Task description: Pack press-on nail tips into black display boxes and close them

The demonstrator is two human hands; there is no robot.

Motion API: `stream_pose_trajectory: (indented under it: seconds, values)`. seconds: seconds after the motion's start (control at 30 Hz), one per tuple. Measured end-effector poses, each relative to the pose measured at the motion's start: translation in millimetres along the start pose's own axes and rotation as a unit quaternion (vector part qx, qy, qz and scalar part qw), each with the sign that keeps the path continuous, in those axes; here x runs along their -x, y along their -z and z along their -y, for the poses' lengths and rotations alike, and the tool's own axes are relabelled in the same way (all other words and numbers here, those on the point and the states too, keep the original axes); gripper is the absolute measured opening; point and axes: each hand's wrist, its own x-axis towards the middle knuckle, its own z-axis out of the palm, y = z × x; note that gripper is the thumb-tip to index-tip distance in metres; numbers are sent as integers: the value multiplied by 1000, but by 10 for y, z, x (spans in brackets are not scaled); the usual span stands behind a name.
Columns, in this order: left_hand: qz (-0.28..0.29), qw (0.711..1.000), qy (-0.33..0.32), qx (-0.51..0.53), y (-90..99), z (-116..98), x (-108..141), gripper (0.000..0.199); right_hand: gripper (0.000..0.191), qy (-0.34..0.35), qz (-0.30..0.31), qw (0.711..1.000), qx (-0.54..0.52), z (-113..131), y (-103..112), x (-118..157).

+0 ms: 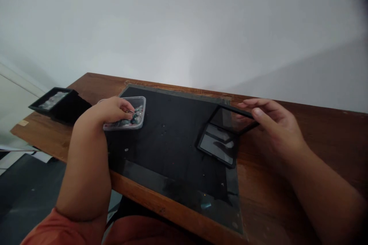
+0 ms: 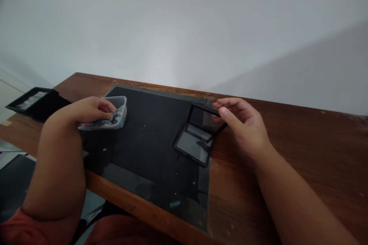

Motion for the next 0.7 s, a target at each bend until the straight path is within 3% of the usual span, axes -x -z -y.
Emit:
stream_pose_trajectory:
  seconds: [0.17, 0.3, 0.4, 0.7]
  values:
    - [47, 998, -44, 12, -169, -323, 23, 31, 35, 16, 15, 999, 45, -16, -41, -3]
    - [26, 996, -84, 35, -257, -483, 61, 36, 40, 71, 7, 991, 117, -36, -66, 4]
    - [2, 994, -99, 47, -248, -514, 77, 36, 43, 92, 8, 985, 146, -48, -61, 8]
    - [-47, 993, -95, 51, -156, -474, 114, 30, 47, 71, 15, 986, 151, -64, -45, 2]
